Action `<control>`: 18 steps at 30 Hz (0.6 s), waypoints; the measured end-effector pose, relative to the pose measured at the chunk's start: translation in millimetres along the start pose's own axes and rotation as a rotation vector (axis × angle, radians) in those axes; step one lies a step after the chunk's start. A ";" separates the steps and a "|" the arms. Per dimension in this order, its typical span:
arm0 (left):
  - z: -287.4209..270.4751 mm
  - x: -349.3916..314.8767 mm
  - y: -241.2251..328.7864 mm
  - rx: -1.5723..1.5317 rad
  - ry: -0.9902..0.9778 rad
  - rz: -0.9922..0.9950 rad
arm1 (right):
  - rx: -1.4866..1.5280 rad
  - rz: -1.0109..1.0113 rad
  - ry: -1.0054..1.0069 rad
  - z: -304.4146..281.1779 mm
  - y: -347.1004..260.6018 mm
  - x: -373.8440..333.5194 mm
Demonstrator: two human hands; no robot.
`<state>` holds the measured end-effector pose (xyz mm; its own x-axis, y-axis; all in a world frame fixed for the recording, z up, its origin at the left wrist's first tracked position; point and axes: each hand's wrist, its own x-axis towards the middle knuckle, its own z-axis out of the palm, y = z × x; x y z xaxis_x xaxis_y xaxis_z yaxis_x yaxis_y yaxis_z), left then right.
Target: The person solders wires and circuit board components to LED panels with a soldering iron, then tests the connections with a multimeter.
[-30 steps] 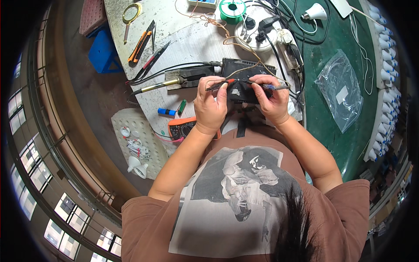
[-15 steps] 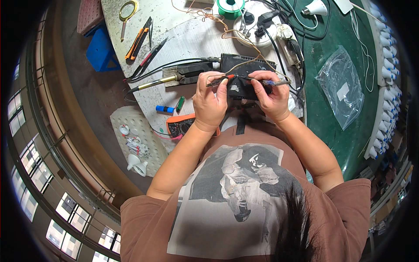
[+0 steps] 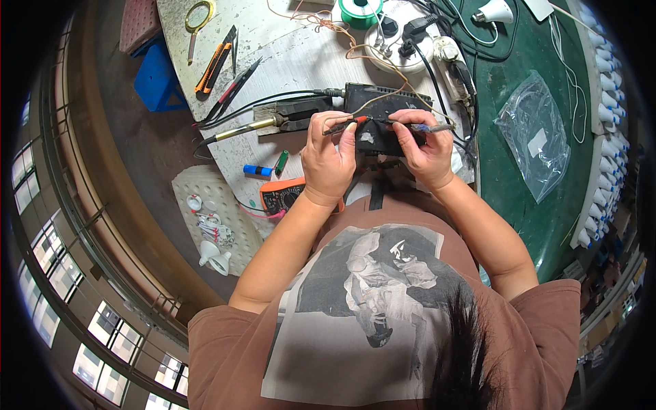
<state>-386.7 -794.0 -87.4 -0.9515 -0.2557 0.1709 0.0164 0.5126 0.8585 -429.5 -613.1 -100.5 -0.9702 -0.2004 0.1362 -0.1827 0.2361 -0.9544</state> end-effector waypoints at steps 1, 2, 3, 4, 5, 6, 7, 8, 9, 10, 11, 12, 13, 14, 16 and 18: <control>0.0 -0.1 0.2 0.000 0.002 0.002 | 0.002 0.011 -0.007 0.0 -0.2 -0.1; 0.0 -0.2 0.6 0.001 0.003 0.003 | 0.004 0.011 0.000 0.0 -0.3 -0.3; 0.0 -0.4 1.0 0.001 0.003 0.003 | 0.004 0.019 0.000 0.1 -0.4 -0.5; 0.0 -0.6 1.5 -0.009 0.002 -0.007 | 0.005 0.027 -0.007 0.2 -0.4 -0.7; -0.1 -0.6 2.1 -0.020 0.007 -0.011 | 0.005 0.026 -0.001 0.2 -0.2 -0.6; -0.4 -0.3 2.3 -0.019 0.001 -0.016 | 0.002 0.012 -0.001 0.2 0.3 -0.2; -0.6 0.2 2.6 0.004 0.003 0.007 | -0.004 -0.002 -0.006 0.2 0.7 0.2; -0.9 0.6 2.7 0.029 0.013 0.031 | -0.001 -0.001 -0.001 0.3 1.0 0.3; -1.1 1.2 2.8 0.027 0.005 0.029 | -0.005 -0.009 0.001 0.4 1.2 0.4; -1.2 1.8 2.9 0.037 0.007 0.041 | -0.012 -0.017 -0.002 0.4 1.3 0.3; -1.3 2.2 2.8 0.049 0.016 0.059 | -0.009 -0.016 0.004 0.4 1.4 0.3; -1.4 2.4 3.0 0.047 0.009 0.054 | 0.000 0.001 0.001 0.4 1.3 0.0; -1.4 2.4 3.2 0.046 0.006 0.057 | 0.008 0.018 -0.008 0.5 1.2 -0.3; -1.4 2.2 3.2 0.044 0.010 0.066 | 0.010 0.019 -0.001 0.5 1.3 -0.3; -1.4 1.7 3.0 0.050 0.001 0.060 | 0.000 0.008 -0.006 0.6 1.6 -0.1; -1.0 1.1 2.2 0.055 -0.001 0.060 | -0.003 0.001 0.003 0.7 1.8 0.2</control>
<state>-387.4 -794.0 -84.9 -0.9495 -0.2227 0.2211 0.0566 0.5713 0.8188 -429.9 -613.4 -102.3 -0.9709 -0.1968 0.1361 -0.1822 0.2390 -0.9538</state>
